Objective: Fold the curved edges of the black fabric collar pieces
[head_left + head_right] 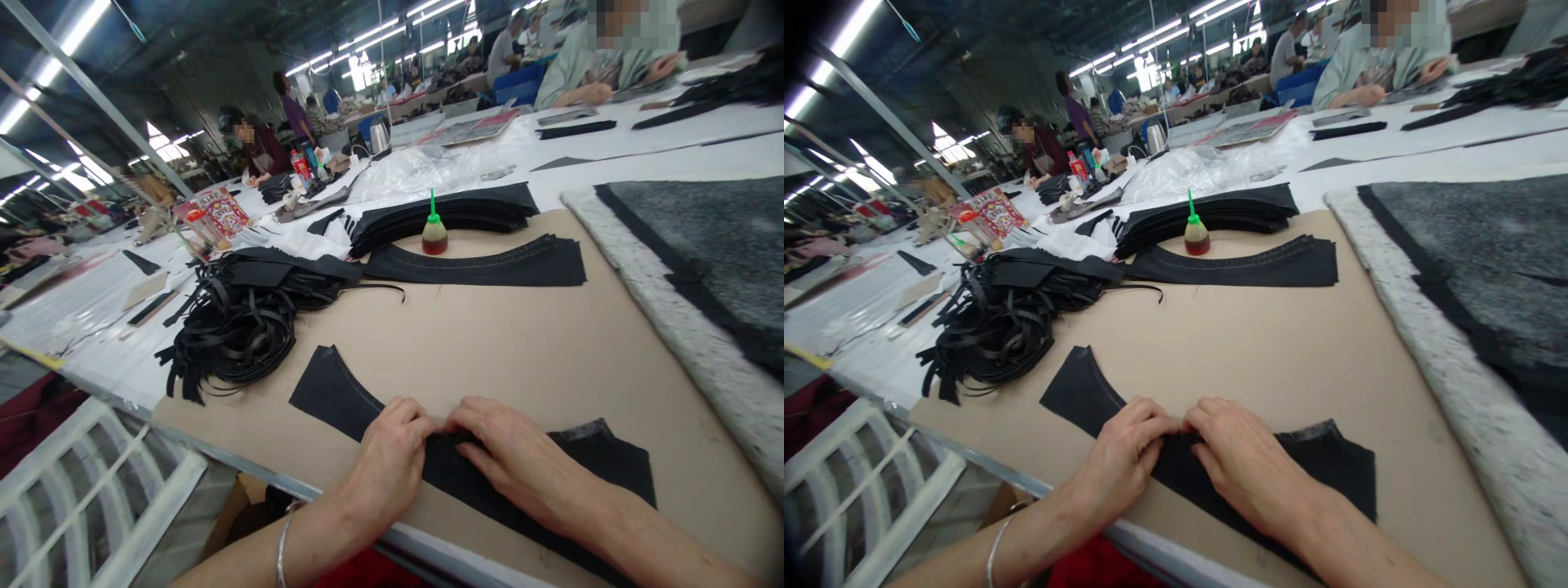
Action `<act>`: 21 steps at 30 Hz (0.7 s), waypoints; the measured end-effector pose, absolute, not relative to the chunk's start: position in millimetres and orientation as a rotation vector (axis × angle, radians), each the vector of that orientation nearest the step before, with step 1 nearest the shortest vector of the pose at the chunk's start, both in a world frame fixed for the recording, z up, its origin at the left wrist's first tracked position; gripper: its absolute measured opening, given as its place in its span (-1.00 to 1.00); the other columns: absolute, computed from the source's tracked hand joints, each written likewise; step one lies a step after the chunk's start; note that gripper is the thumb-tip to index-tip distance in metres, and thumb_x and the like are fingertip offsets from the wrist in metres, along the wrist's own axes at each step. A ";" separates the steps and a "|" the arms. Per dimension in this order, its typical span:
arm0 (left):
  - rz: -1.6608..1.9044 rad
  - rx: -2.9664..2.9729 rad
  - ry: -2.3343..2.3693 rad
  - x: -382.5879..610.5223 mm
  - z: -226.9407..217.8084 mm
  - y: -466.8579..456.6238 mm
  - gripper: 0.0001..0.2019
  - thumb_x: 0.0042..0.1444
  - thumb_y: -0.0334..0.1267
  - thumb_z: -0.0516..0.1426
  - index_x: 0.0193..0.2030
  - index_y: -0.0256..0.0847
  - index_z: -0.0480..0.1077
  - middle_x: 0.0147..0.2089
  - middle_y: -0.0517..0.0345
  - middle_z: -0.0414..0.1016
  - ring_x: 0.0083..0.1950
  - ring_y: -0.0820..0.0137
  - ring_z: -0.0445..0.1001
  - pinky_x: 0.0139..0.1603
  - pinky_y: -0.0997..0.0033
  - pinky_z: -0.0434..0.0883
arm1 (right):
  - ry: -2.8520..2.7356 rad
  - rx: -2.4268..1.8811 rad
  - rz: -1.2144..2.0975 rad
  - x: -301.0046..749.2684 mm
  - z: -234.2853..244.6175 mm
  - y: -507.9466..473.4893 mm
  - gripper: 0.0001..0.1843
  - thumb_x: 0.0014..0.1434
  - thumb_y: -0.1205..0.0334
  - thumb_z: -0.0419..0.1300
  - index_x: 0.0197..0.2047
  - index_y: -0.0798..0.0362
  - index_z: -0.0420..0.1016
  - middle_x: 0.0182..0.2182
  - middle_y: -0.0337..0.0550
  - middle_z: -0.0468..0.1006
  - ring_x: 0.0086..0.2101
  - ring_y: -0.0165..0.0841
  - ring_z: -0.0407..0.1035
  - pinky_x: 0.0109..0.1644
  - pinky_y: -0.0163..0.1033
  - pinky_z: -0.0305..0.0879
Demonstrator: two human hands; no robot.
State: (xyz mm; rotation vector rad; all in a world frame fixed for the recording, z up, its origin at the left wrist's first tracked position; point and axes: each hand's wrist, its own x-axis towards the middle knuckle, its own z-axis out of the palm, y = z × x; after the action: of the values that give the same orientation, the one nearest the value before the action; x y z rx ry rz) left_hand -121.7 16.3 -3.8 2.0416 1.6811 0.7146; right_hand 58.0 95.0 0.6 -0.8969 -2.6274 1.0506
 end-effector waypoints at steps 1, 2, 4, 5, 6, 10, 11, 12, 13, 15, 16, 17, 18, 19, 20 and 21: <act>0.720 2.030 1.688 -121.8 -3.1 17.7 -0.68 0.10 -0.61 0.02 -0.19 -0.19 0.49 -0.23 0.11 0.46 -0.14 0.32 0.39 -0.11 0.35 0.40 | -2.611 -0.915 1.065 58.2 0.5 95.3 -0.75 0.10 0.49 0.11 -0.19 0.00 0.42 -0.25 -0.20 0.47 -0.20 -0.30 0.34 -0.09 -0.19 0.21; 0.713 2.017 1.689 -121.9 -2.4 19.4 -0.68 0.07 -0.62 0.02 -0.21 -0.19 0.50 -0.24 0.11 0.47 -0.14 0.32 0.39 -0.10 0.35 0.40 | -2.598 -0.935 1.076 58.0 0.7 95.9 -0.74 0.08 0.49 0.12 -0.18 0.00 0.41 -0.24 -0.20 0.47 -0.20 -0.29 0.34 -0.09 -0.19 0.21; 0.665 1.993 1.687 -122.0 -0.4 23.3 -0.64 -0.01 -0.66 0.02 -0.26 -0.18 0.50 -0.25 0.14 0.48 -0.15 0.33 0.41 -0.10 0.36 0.40 | -2.591 -0.969 1.096 57.1 2.2 97.5 -0.73 0.04 0.49 0.14 -0.20 0.00 0.40 -0.26 -0.22 0.49 -0.21 -0.29 0.34 -0.12 -0.20 0.20; 0.636 1.984 1.683 -121.9 0.7 25.1 -0.62 -0.05 -0.67 0.01 -0.27 -0.17 0.51 -0.27 0.15 0.48 -0.17 0.33 0.42 -0.11 0.37 0.41 | -2.599 -0.974 1.105 56.7 3.1 98.3 -0.75 0.03 0.50 0.14 -0.24 0.01 0.41 -0.29 -0.23 0.49 -0.23 -0.30 0.34 -0.14 -0.21 0.20; 0.617 1.977 1.681 -121.8 1.8 26.5 -0.60 -0.08 -0.68 0.01 -0.28 -0.16 0.51 -0.27 0.16 0.49 -0.18 0.34 0.42 -0.12 0.38 0.41 | -2.607 -0.967 1.113 56.5 3.8 98.9 -0.77 0.02 0.51 0.14 -0.27 0.01 0.41 -0.31 -0.24 0.48 -0.25 -0.31 0.34 -0.15 -0.22 0.19; 0.641 2.008 1.675 -119.1 3.5 25.2 -0.59 -0.02 -0.66 -0.01 -0.26 -0.13 0.53 -0.31 0.17 0.47 -0.22 0.36 0.43 -0.18 0.40 0.42 | -2.604 -0.900 1.107 60.5 2.4 98.2 -0.78 0.08 0.52 0.12 -0.31 0.00 0.43 -0.32 -0.25 0.45 -0.25 -0.33 0.32 -0.13 -0.22 0.18; 0.656 2.029 1.672 -118.0 2.6 22.8 -0.60 0.02 -0.65 -0.02 -0.25 -0.13 0.53 -0.31 0.16 0.47 -0.23 0.36 0.42 -0.19 0.40 0.42 | -2.602 -0.880 1.095 62.7 1.0 97.6 -0.79 0.11 0.51 0.12 -0.30 -0.01 0.43 -0.31 -0.25 0.44 -0.24 -0.33 0.32 -0.11 -0.22 0.18; 0.662 2.057 1.667 -116.8 0.9 19.6 -0.61 0.06 -0.63 -0.02 -0.24 -0.13 0.53 -0.31 0.15 0.47 -0.23 0.36 0.42 -0.20 0.39 0.42 | -2.604 -0.859 1.076 65.2 -0.4 96.9 -0.80 0.15 0.50 0.11 -0.29 -0.01 0.43 -0.29 -0.24 0.43 -0.23 -0.33 0.31 -0.11 -0.22 0.19; 0.660 2.093 1.658 -115.7 -1.6 15.8 -0.62 0.10 -0.61 -0.03 -0.21 -0.14 0.52 -0.29 0.13 0.47 -0.23 0.35 0.42 -0.20 0.38 0.43 | -2.612 -0.829 1.058 67.8 -1.9 96.3 -0.81 0.18 0.48 0.11 -0.28 -0.01 0.43 -0.29 -0.24 0.42 -0.23 -0.33 0.31 -0.12 -0.23 0.19; 0.668 2.182 1.634 -114.1 -8.6 6.7 -0.66 0.19 -0.54 -0.04 -0.09 -0.19 0.49 -0.22 0.08 0.47 -0.19 0.33 0.41 -0.17 0.35 0.45 | -2.637 -0.758 1.023 72.7 -4.5 95.9 -0.82 0.23 0.45 0.08 -0.28 0.00 0.42 -0.29 -0.23 0.40 -0.23 -0.34 0.30 -0.15 -0.24 0.19; 0.680 2.226 1.625 -113.8 -12.4 2.1 -0.66 0.22 -0.52 -0.05 -0.01 -0.22 0.46 -0.17 0.05 0.48 -0.15 0.32 0.41 -0.13 0.33 0.46 | -2.651 -0.720 1.009 75.0 -5.6 96.1 -0.82 0.26 0.44 0.06 -0.28 0.00 0.41 -0.29 -0.22 0.39 -0.24 -0.34 0.29 -0.16 -0.24 0.20; 0.698 2.271 1.621 -114.0 -16.1 -2.4 -0.65 0.24 -0.50 -0.06 0.07 -0.25 0.41 -0.11 0.01 0.48 -0.09 0.30 0.41 -0.06 0.30 0.46 | -2.663 -0.685 0.993 77.1 -6.5 96.4 -0.82 0.27 0.43 0.04 -0.28 0.01 0.41 -0.29 -0.22 0.39 -0.24 -0.34 0.29 -0.17 -0.24 0.20; 0.719 2.315 1.622 -114.4 -19.0 -6.2 -0.63 0.25 -0.50 -0.07 0.13 -0.28 0.37 -0.05 -0.02 0.47 -0.02 0.29 0.40 0.01 0.27 0.45 | -2.676 -0.656 0.974 79.1 -7.2 96.9 -0.82 0.29 0.43 0.03 -0.27 0.01 0.40 -0.29 -0.21 0.38 -0.24 -0.33 0.29 -0.17 -0.23 0.20; 0.739 2.358 1.627 -115.1 -21.0 -9.1 -0.60 0.24 -0.51 -0.08 0.16 -0.30 0.33 0.01 -0.04 0.46 0.05 0.28 0.38 0.08 0.25 0.43 | -2.691 -0.628 0.951 80.9 -7.9 97.3 -0.82 0.30 0.42 0.02 -0.27 0.02 0.40 -0.29 -0.20 0.38 -0.24 -0.32 0.28 -0.17 -0.22 0.20; 0.746 2.395 1.635 -115.8 -21.8 -11.0 -0.59 0.23 -0.53 -0.09 0.17 -0.31 0.32 0.06 -0.05 0.44 0.10 0.27 0.35 0.13 0.23 0.41 | -2.706 -0.602 0.923 82.7 -8.4 97.7 -0.81 0.31 0.41 0.00 -0.27 0.03 0.39 -0.29 -0.18 0.38 -0.25 -0.31 0.27 -0.17 -0.21 0.20; 0.748 2.424 1.640 -116.2 -21.5 -11.8 -0.58 0.22 -0.54 -0.10 0.17 -0.31 0.32 0.09 -0.04 0.43 0.13 0.27 0.34 0.16 0.22 0.39 | -2.723 -0.575 0.897 84.3 -8.9 98.1 -0.81 0.32 0.40 -0.01 -0.26 0.04 0.39 -0.29 -0.17 0.38 -0.25 -0.30 0.27 -0.18 -0.19 0.20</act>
State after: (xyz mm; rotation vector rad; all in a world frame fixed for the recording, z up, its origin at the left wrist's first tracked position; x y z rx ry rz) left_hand -116.2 -11.8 -21.5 2.4238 1.6399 0.7480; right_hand 84.3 98.1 -8.9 -0.5749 -2.7234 0.8969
